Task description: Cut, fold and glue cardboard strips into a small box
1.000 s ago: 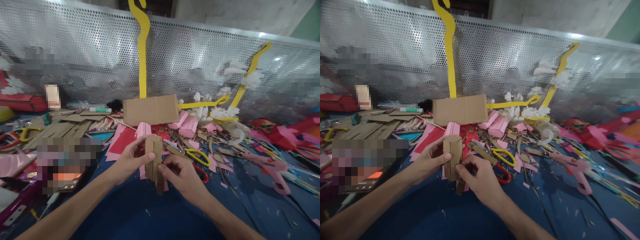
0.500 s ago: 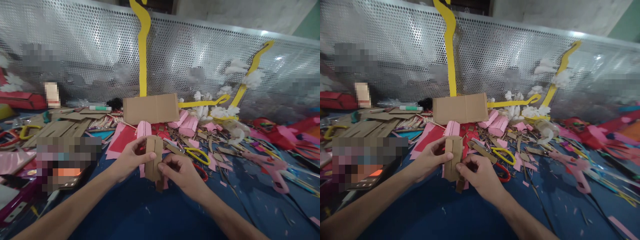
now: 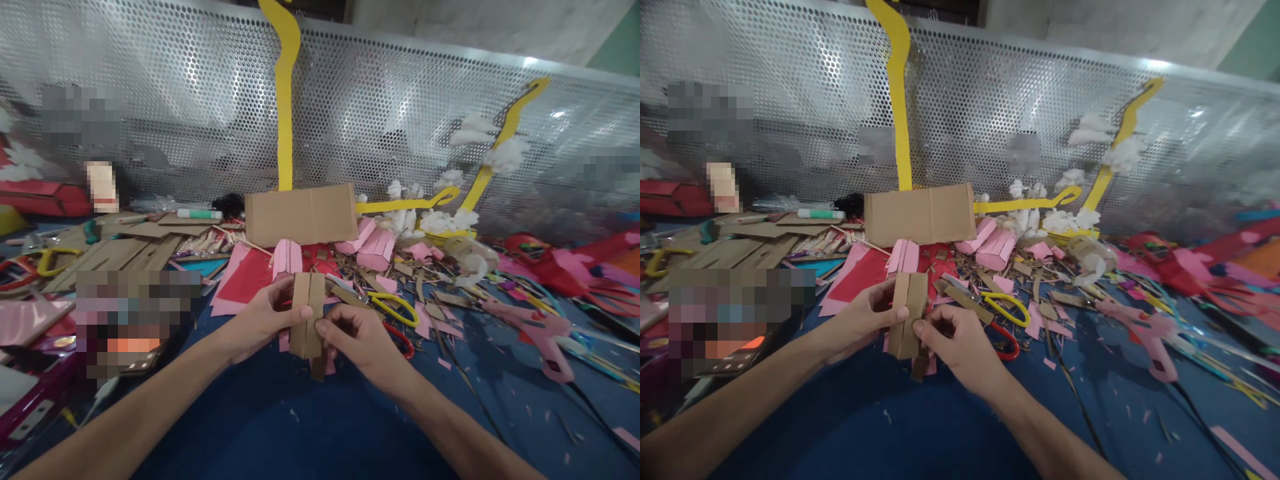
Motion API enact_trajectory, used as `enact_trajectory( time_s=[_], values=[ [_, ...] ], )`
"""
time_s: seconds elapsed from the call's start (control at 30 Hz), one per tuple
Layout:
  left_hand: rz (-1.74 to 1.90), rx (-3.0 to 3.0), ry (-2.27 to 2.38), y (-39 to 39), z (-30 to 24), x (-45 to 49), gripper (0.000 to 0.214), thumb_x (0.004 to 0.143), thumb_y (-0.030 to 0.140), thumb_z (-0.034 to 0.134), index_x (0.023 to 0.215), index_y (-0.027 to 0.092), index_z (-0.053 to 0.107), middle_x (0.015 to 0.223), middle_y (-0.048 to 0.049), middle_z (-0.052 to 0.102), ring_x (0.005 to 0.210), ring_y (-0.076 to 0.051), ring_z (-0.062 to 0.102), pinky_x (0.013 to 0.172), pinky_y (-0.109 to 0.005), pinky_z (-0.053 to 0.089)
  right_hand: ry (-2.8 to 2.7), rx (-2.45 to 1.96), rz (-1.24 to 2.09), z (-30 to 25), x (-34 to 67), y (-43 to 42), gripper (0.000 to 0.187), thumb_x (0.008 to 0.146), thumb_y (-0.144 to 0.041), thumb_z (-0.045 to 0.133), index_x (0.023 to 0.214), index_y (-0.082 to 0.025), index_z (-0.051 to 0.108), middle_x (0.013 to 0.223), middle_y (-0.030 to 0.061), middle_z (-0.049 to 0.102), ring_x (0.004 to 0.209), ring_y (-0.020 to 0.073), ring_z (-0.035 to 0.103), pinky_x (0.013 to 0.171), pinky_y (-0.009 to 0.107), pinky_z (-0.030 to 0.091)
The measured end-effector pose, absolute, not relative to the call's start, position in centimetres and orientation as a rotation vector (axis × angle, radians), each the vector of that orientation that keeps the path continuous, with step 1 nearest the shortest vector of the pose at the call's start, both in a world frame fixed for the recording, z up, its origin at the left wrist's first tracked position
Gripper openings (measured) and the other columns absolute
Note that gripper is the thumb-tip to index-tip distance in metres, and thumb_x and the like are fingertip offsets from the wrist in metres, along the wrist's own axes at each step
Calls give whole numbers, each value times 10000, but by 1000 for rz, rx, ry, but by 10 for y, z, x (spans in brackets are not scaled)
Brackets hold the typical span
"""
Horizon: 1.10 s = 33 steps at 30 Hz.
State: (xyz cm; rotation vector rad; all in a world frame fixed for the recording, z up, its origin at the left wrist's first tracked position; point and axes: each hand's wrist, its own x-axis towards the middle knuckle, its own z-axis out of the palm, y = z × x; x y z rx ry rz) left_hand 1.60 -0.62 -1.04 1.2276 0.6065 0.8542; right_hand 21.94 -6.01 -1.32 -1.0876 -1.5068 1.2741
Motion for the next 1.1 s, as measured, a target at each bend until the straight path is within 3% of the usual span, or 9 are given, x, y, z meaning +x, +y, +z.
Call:
enact_trajectory(
  time_s=[0.33, 0.43, 0.63, 0.83, 1.1],
  values=[
    [824, 1145, 648, -7, -6, 16, 611, 796, 360, 868, 1333, 203, 624, 1166, -118, 734, 1129, -283, 673, 896, -382, 558, -1497, -1077, 1277, -12, 219, -61, 413, 903, -562, 713, 771, -186, 606, 636, -14, 646, 522, 128, 622, 541, 261, 496],
    [820, 1119, 652, -7, -7, 16, 556, 823, 374, 846, 1320, 230, 641, 1214, -113, 727, 1091, -269, 689, 843, -359, 562, -1484, -1035, 1211, -10, 220, -61, 409, 927, -557, 689, 773, -189, 596, 658, -26, 603, 558, 112, 567, 576, 253, 473],
    [835, 1101, 670, -5, -8, 15, 488, 844, 392, 825, 1289, 259, 674, 1305, -108, 710, 1136, -272, 682, 884, -369, 555, -1452, -974, 1147, -4, 223, -60, 406, 958, -555, 650, 777, -200, 573, 651, -38, 552, 574, 110, 501, 601, 257, 444],
    [820, 1125, 677, -6, -8, 16, 557, 821, 381, 846, 1322, 246, 643, 1293, -117, 702, 1133, -279, 679, 821, -344, 569, -1537, -1041, 1208, -11, 221, -59, 409, 939, -564, 669, 791, -188, 607, 674, -21, 597, 592, 120, 556, 591, 259, 454],
    [831, 1143, 651, -5, -11, 17, 611, 802, 335, 869, 1350, 217, 625, 1333, -139, 693, 1208, -298, 659, 915, -376, 562, -1565, -1088, 1203, -14, 221, -59, 377, 962, -520, 657, 791, -187, 613, 667, -26, 615, 567, 117, 585, 567, 251, 456]
  ],
)
